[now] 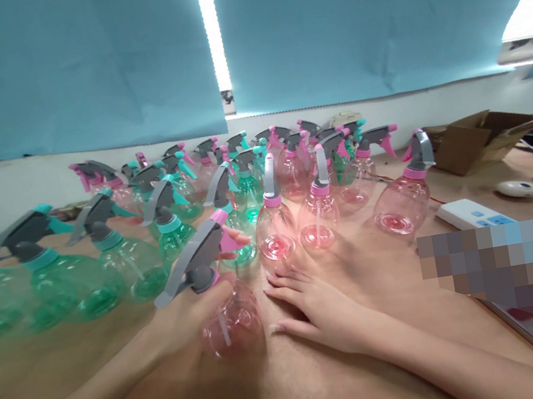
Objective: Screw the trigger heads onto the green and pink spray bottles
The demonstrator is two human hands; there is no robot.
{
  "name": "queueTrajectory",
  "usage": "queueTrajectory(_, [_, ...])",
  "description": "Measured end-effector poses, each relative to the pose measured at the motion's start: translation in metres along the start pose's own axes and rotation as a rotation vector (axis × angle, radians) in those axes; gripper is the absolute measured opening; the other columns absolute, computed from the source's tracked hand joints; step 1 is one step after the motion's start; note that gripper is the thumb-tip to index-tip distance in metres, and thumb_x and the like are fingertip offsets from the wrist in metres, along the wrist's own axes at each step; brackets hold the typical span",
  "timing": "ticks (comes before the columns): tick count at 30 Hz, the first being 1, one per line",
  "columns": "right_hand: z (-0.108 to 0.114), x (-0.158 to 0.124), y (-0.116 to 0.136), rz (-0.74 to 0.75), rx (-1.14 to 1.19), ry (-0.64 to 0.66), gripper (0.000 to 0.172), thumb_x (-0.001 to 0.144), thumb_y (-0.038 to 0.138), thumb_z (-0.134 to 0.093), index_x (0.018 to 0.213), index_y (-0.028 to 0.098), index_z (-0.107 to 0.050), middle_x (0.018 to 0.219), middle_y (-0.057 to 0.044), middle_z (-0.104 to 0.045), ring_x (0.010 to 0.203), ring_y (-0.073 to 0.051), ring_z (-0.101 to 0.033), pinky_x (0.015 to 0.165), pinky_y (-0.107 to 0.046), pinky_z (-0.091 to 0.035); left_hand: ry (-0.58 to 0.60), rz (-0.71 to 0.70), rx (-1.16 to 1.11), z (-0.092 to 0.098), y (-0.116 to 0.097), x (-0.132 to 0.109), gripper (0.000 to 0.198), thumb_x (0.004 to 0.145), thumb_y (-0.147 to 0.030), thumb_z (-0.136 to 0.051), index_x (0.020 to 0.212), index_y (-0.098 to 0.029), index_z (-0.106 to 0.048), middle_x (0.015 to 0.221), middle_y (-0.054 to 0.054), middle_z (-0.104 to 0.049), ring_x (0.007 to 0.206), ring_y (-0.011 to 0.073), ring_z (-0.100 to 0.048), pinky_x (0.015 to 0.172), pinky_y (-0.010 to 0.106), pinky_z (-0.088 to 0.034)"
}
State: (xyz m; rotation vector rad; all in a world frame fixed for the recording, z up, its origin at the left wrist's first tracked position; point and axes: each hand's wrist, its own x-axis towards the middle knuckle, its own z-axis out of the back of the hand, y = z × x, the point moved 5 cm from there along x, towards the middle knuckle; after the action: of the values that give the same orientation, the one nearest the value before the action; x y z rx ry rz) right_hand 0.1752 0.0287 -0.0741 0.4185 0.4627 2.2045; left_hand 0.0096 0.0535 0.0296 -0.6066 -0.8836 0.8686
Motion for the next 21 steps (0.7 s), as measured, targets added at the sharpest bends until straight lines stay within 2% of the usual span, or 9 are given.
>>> queueTrajectory(4, [0.0005,-0.0004,0.0003,0.005,0.002,-0.017,0.062,0.095,0.058,-0.049,0.147,0.023,-0.046,0.151,-0.010,-0.046,0.142,-0.030,-0.036,0.117,-0.053,-0.027,0.047,0.030,-0.014,-0.0044,0.0039,-0.0001,0.068,0.068,-0.012,-0.051,0.134,-0.030,-0.050,0.073,-0.004,-0.059,0.050,0.0111,-0.041,0.048,0.024,-0.041])
queueTrajectory(7, [0.0000,-0.0004,0.0002,0.001,-0.009,-0.008,0.062,0.095,0.057,-0.050,0.146,0.022,-0.046,0.150,-0.010,-0.046,0.142,-0.030,-0.036,0.117,-0.052,-0.027,0.025,0.032,-0.008,-0.0045,0.0051,-0.0019,0.072,0.069,-0.010,-0.051,0.138,-0.030,-0.046,0.080,-0.002,-0.061,0.052,0.0112,-0.042,0.053,0.024,-0.045])
queueTrajectory(15, [0.0006,-0.0002,0.0001,0.008,-0.005,-0.024,0.061,0.095,0.056,-0.050,0.146,0.024,-0.046,0.150,-0.010,-0.047,0.141,-0.031,-0.038,0.117,-0.053,-0.028,-0.014,0.037,-0.020,-0.0050,0.0068,-0.0018,0.067,0.070,-0.013,-0.055,0.135,-0.029,-0.050,0.096,0.001,-0.069,0.055,0.0113,-0.049,0.056,0.026,-0.050])
queueTrajectory(21, [0.0007,-0.0003,0.0003,0.001,-0.010,-0.008,0.062,0.096,0.057,-0.048,0.147,0.023,-0.044,0.150,-0.010,-0.047,0.141,-0.030,-0.037,0.117,-0.052,-0.029,0.014,0.023,-0.077,-0.0069,0.0053,-0.0006,0.066,0.072,-0.012,-0.053,0.136,-0.028,-0.048,0.104,0.003,-0.069,0.063,0.0128,-0.058,0.064,0.028,-0.055])
